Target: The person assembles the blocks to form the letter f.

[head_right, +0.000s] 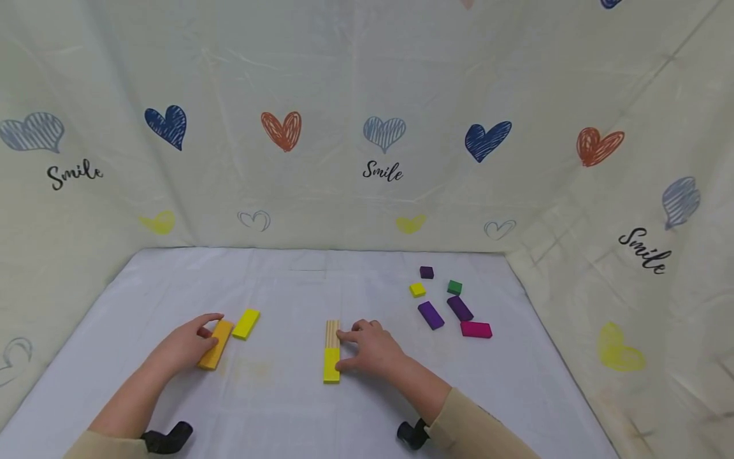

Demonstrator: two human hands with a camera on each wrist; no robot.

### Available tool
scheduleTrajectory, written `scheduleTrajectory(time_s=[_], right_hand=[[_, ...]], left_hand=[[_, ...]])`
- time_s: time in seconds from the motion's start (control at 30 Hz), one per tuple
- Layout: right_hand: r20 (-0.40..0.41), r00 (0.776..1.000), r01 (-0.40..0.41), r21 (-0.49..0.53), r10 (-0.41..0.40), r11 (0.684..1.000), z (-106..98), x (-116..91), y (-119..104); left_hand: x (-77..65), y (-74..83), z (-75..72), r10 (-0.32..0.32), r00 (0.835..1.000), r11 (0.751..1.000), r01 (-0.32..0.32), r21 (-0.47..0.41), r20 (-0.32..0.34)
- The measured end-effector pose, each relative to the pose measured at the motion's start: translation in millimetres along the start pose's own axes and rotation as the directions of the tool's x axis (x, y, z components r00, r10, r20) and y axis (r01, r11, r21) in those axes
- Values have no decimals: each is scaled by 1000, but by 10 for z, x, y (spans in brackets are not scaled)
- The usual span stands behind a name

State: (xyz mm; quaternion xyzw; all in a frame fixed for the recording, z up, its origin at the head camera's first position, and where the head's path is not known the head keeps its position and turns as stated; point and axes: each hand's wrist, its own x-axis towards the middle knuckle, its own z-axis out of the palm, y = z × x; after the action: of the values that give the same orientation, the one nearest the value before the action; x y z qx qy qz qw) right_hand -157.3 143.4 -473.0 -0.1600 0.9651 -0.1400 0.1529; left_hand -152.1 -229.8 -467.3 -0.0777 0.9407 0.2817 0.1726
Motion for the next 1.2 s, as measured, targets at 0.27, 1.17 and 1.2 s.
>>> scheduleTrajectory(time_s=[0.27,1.17,1.2], right_hand=[[-4,1000,9,3,-9,1000,-2,-8,-10],[-8,1000,12,-14,-12,1000,-3,-3,4],[-5,1000,13,-11,-13,1000,-8,-3,2]], left_hand=[[-52,20,-83,27,999,997,-30,-69,-37],[450,1024,341,147,979,910,-190,-368,-141],[483,1061,388,151,978,904,-196,-379,-144]])
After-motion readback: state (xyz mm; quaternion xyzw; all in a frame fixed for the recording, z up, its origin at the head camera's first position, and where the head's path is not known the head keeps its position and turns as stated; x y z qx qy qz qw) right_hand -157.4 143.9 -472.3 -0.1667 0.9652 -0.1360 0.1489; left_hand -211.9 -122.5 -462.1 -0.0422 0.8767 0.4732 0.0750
